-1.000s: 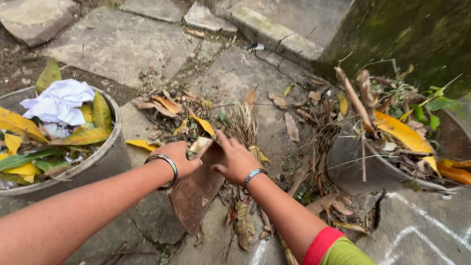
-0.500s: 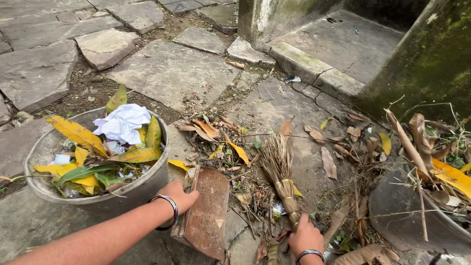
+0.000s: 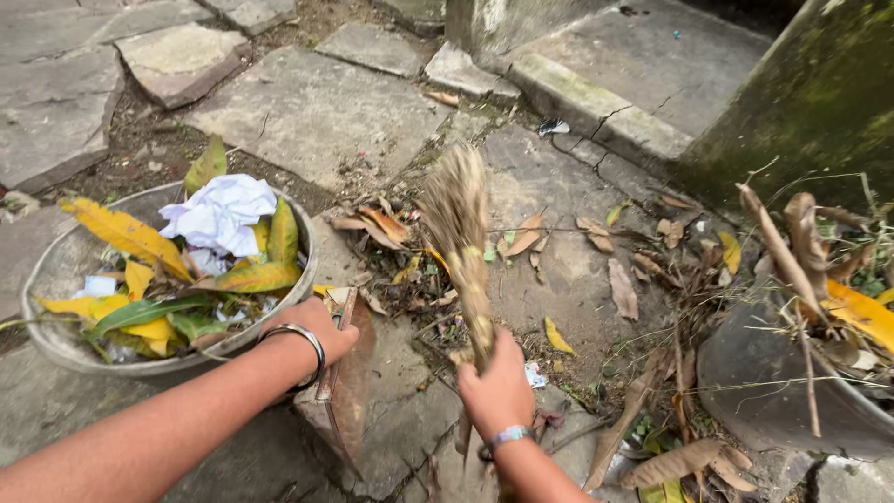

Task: The person picks up leaves and twigs by hand and using a brush, placing them into a bucket on a stone-paved floor.

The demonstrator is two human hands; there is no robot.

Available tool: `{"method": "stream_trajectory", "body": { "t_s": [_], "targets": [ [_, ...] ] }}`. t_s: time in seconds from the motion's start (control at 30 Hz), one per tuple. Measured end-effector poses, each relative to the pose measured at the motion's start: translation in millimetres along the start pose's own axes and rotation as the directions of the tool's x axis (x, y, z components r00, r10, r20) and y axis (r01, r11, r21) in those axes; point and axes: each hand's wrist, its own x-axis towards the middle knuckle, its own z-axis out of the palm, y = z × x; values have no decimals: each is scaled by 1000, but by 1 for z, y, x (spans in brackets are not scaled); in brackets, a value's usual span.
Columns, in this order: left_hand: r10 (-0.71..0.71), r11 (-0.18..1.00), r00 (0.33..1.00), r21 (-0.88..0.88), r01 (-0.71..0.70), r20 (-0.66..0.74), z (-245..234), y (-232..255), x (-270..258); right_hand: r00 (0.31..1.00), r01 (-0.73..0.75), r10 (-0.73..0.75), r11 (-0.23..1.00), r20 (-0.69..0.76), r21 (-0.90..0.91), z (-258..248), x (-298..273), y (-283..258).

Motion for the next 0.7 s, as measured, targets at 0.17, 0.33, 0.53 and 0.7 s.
{"method": "stream_trajectory", "body": {
  "t_s": [0.17,0.33,0.53,0.7],
  "targets": [
    [8,998,1000,55,-9,25,-1,-4,-5,901,113,-150,987,407,115,49,27,-40],
    [-37,996,995,86,29,92,-3,-6,0,587,-394,195,917,786,67,63,26,-52],
    [30,999,999,24,-30,13,-3,-7,-9,895,-71,7,989,445,127,58,6,-15],
    [20,998,999,-65,-18,27,-8,-8,-18,902,-108,53,989,428,105,54,12,-84]
  ]
}}
